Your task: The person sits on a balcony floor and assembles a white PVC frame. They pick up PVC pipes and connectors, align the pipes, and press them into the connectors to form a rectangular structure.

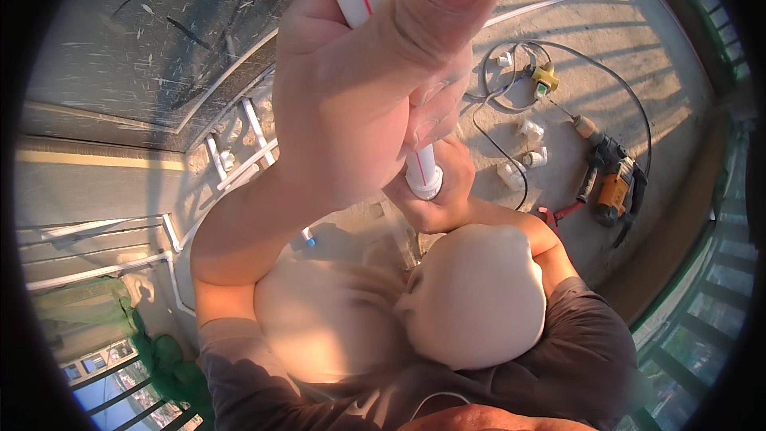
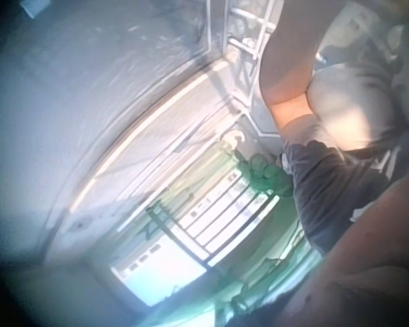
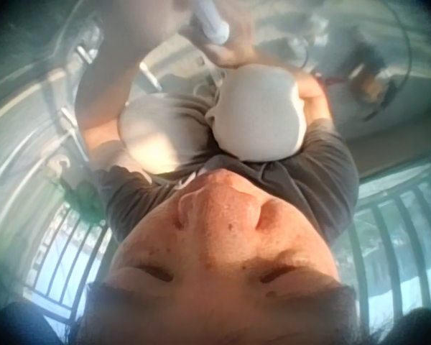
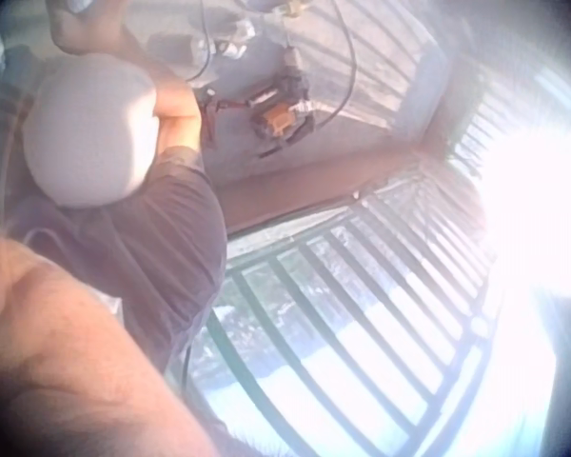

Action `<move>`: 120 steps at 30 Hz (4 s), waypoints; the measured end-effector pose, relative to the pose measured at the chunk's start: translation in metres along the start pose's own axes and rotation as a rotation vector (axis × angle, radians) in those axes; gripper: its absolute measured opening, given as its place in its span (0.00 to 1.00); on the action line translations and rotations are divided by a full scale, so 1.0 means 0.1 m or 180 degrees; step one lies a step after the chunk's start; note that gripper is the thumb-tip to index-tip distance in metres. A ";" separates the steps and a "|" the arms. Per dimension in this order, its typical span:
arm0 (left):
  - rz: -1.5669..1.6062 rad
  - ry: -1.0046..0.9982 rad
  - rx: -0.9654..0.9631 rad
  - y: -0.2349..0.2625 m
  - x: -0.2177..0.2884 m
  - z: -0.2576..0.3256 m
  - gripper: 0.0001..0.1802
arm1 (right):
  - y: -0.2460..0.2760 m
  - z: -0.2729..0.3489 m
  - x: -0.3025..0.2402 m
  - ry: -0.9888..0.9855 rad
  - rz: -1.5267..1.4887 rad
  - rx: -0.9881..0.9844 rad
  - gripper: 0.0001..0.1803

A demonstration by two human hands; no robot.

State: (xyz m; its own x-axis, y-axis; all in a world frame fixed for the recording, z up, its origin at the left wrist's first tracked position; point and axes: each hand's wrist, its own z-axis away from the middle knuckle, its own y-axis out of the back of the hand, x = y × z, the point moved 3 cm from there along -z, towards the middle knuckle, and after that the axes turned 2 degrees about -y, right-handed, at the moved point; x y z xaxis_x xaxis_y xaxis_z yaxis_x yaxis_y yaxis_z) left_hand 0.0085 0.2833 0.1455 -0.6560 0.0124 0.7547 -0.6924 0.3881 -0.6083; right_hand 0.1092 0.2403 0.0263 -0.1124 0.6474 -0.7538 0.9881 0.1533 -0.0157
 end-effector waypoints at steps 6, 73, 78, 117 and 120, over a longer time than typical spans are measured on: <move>-0.1098 -0.0381 -0.0990 -0.15 0.14 0.16 0.21 | -0.01 -0.06 0.00 0.0357 0.0176 0.0129 0.13; -0.0657 -0.1591 -0.0781 0.81 0.47 0.89 0.31 | -0.26 -0.18 0.36 -0.1441 -0.0873 -0.1817 0.17; -0.0749 -0.1475 -0.0637 0.90 0.35 0.86 0.28 | -0.24 -0.11 0.46 -0.2085 -0.1354 -0.1748 0.16; -0.0815 -0.2021 0.0419 1.20 0.55 1.01 0.28 | -0.08 0.14 1.33 -0.2057 -0.3539 -0.0505 0.25; -0.0836 -0.2041 0.0534 1.25 0.44 0.96 0.22 | -0.04 0.16 1.41 -0.2145 -0.3406 -0.0408 0.22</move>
State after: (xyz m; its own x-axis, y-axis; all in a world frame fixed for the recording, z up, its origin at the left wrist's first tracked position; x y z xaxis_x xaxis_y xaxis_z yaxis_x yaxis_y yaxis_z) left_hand -0.1361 0.2436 0.0785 -0.4729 -0.6265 0.6195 -0.8549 0.1562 -0.4946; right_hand 0.0908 0.3186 -0.0907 -0.7318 -0.3446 -0.5880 0.4159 0.4577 -0.7858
